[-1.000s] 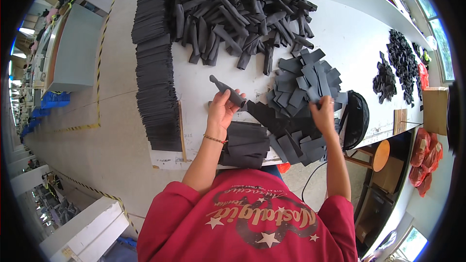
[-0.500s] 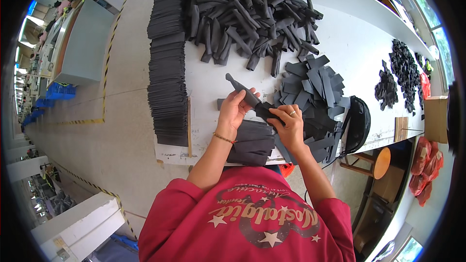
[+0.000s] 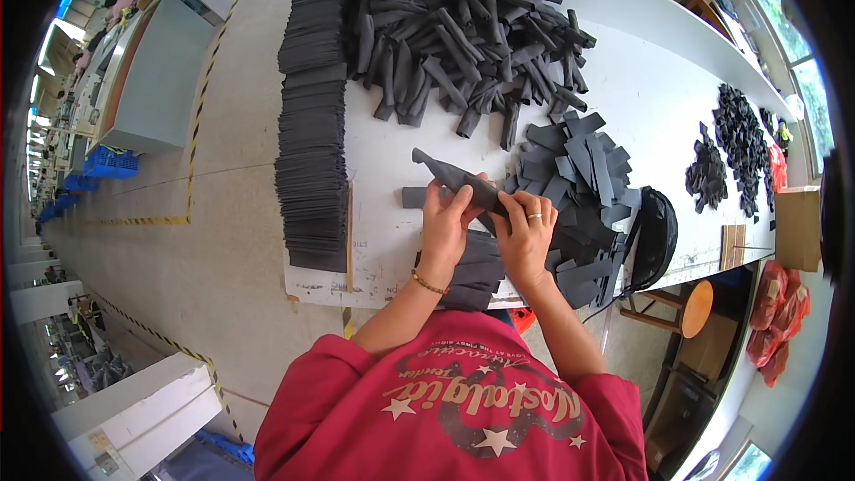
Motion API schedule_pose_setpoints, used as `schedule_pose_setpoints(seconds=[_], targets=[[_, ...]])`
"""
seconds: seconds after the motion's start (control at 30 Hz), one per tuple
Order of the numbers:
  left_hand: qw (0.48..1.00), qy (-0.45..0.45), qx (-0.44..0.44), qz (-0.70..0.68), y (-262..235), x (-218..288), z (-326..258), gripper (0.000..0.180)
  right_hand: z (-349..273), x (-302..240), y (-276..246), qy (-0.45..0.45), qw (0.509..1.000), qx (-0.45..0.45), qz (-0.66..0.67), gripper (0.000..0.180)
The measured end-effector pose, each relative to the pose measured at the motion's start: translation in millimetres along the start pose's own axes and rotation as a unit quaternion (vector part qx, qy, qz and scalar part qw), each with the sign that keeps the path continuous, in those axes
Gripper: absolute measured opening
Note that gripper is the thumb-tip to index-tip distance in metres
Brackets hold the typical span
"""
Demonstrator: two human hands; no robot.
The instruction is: Sorting and inspecting grey foam or rubber strips on an industrial workbench.
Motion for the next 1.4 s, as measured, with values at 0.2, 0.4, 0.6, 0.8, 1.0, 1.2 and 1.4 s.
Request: schedule_pose_setpoints(seconds=[0.2,0.4,0.6,0.8,1.0,1.2,1.4], targets=[[0.994,-0.019,-0.098,-0.043,-5.3,3.0,15.6,0.030,-9.5,-13.0,14.3,0.057,0.991,-0.061,0.101,0.050],[0.993,0.006,-0.094,-0.068,-3.4,2.5,11.2,0.031,-3.9,-6.1,16.8,0.022,0.980,-0.099,0.170,0.033],[0.993,0.000,-0.086,-0.078,-10.0,4.6,13.1,0.029,2.3,-19.2,25.4,0.030,0.981,-0.103,0.163,0.029],[0.990,-0.043,-0.058,-0.123,-18.5,-1.2,9.0,0.032,7.8,-28.6,26.8,0.031,0.983,-0.122,0.134,0.029],[0.985,-0.035,-0.078,-0.148,-15.0,-1.4,7.7,0.034,7.1,-21.1,17.2,0.022,0.972,-0.134,0.192,0.017],[0.980,-0.051,-0.096,-0.168,-12.7,-18.7,4.3,0.035,7.6,-19.1,26.8,0.010,0.971,-0.138,0.196,0.021],[0.983,-0.090,-0.060,-0.146,-18.2,-7.2,8.0,0.035,-1.9,-8.2,7.6,0.051,0.957,-0.224,0.178,0.027]])
Point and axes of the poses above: each hand's wrist, its own z-axis towards the middle knuckle, its own y-axis out of the palm, x = y × z, the point moved 3 cm from there along z, towards the middle knuckle, and after that the axes turned 9 degrees about z, right-handed, at the moved point
